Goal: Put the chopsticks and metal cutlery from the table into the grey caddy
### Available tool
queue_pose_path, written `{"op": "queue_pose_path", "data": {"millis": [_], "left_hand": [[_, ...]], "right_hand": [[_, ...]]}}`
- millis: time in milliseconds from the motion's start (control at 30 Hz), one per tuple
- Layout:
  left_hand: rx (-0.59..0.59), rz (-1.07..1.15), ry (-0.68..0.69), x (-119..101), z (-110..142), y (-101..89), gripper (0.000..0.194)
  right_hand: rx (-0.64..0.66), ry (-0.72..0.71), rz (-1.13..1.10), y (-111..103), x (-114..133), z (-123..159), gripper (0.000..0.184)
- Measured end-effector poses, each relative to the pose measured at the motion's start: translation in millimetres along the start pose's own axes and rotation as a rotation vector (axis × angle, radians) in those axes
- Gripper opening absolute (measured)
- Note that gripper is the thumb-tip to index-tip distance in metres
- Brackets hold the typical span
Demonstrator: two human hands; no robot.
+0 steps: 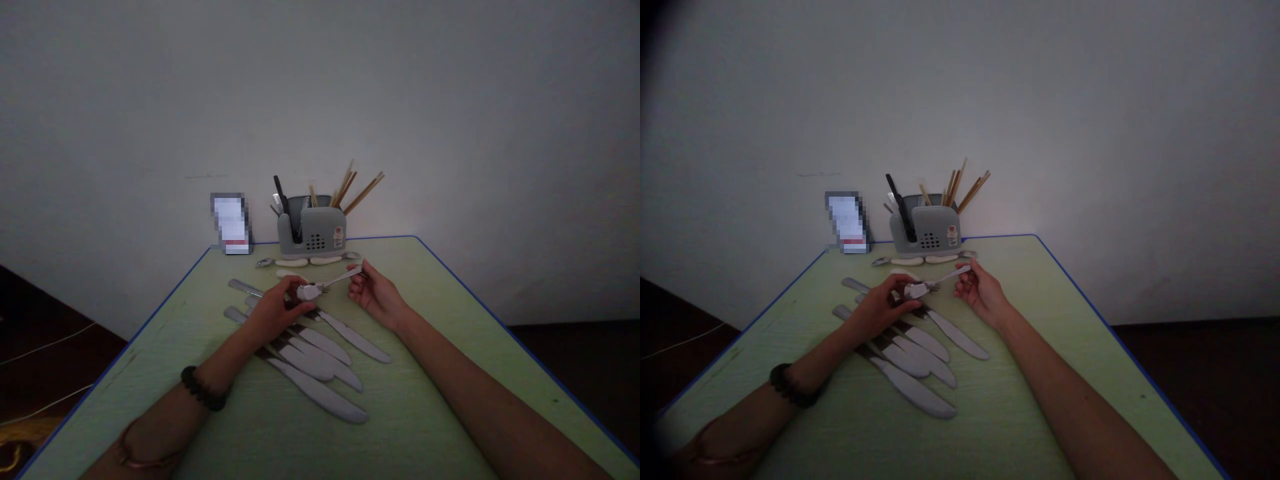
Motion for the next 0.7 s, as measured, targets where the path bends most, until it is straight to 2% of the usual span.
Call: {"op": "queue_pose_path", "data": {"millis": [233,367,700], "left_hand": [[0.066,0.002,0.004,-2.0,0.4,0.6,0.046],[0.093,0.007,0.013,-2.8,-0.3,0.2,0.031],[0.088,-0.086,0.088,-2.3,-0.8,-0.3,0.022]], "right_hand": [[-0.039,0.031,-0.027,0.1,-0.2,-1.0,0.025],[-0.080,0.046,-0.050,-0.1,-0.5,-2.0,0.029],[-0.014,0.020,-0.003,-2.4,-0.6,-2.1,0.020]]}}
Point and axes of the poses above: each hand's wrist, its own z-axis away from the middle knuckle, its own y-axis out of the palm, x = y × z, the point moved 1 cm from there along -z, towards the middle knuckle, and after that the axes turned 6 degrees about z, right-handed, at the moved point
